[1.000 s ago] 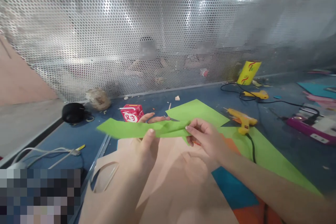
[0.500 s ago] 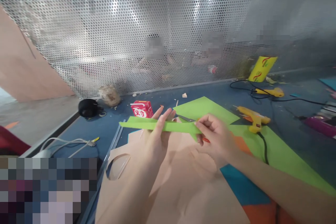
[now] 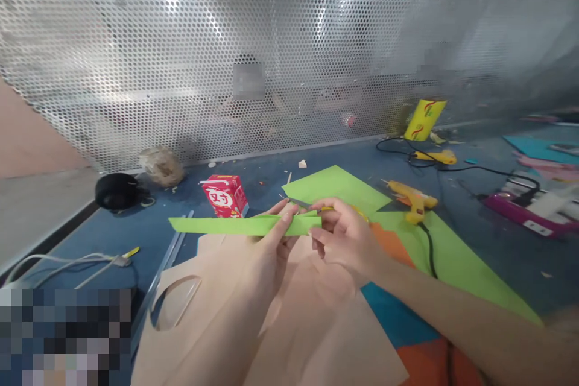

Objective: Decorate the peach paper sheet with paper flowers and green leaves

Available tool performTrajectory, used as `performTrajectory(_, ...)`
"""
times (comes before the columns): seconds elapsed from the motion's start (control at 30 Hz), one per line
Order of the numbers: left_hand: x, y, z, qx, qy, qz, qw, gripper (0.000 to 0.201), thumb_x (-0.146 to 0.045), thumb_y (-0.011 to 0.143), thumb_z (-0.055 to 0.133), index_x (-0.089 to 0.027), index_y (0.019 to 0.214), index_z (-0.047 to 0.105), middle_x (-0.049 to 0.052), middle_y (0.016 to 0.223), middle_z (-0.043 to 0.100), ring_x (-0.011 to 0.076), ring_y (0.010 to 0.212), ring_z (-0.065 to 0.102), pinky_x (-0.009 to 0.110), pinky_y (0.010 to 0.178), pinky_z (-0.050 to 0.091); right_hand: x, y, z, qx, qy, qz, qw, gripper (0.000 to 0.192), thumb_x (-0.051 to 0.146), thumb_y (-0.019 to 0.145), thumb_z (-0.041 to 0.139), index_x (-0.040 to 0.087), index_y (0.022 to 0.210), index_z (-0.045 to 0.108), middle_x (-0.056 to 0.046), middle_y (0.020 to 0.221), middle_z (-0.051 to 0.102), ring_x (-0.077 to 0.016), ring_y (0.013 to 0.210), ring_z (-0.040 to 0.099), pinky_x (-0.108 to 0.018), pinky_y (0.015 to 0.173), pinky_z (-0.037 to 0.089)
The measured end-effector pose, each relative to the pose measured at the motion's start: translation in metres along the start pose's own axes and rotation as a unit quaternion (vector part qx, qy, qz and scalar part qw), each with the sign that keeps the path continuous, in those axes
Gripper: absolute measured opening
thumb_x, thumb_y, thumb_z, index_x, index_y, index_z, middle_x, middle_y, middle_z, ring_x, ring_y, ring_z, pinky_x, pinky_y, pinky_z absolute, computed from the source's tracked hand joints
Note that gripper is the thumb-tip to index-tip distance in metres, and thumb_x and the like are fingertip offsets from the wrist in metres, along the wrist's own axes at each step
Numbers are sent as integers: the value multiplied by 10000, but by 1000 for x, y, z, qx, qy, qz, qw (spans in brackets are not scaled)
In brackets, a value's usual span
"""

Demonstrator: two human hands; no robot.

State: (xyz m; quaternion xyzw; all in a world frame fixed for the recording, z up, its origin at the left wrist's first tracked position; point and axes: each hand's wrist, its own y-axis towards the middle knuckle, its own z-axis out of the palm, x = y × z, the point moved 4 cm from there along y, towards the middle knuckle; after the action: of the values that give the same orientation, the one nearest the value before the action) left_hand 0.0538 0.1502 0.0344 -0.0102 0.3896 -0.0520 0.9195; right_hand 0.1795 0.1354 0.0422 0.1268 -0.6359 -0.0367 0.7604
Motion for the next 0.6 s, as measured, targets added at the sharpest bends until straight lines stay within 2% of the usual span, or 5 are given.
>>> performTrajectory(0.1,-1,-1,1,7,1,9,1000,226,-111,720,681,-116,942,642,66,833,733,171,818,689,241,749,573,0,-1,1,4,-2,2,1000,204,308,750,664,186,754,501,46,548,589,-90,441,554,-209,409,481)
performTrajectory(0.2,0,-3,2,13,3,10,1000,213,-115,728,673,-115,940,648,70,847,734,176,824,688,244,750,575,1,-1,-1,-4,10,-9,1000,253,311,759,662,188,661,464,58,494,582,-85,408,555,-201,405,486)
performTrajectory(0.4,1,-4,4,10,0,-2,1000,170,-114,770,620,-107,936,658,88,847,735,176,807,691,255,747,576,-1,2,-3,-15,32,3,999,311,327,734,692,189,616,439,56,490,605,-81,349,539,-183,346,462)
performTrajectory(0.6,3,-3,2,-18,-9,-10,1000,108,-113,785,601,-112,848,687,48,776,740,137,742,693,210,718,576,-1,1,-3,-11,48,10,999,300,354,743,679,182,623,464,30,547,644,-86,369,554,-196,353,490)
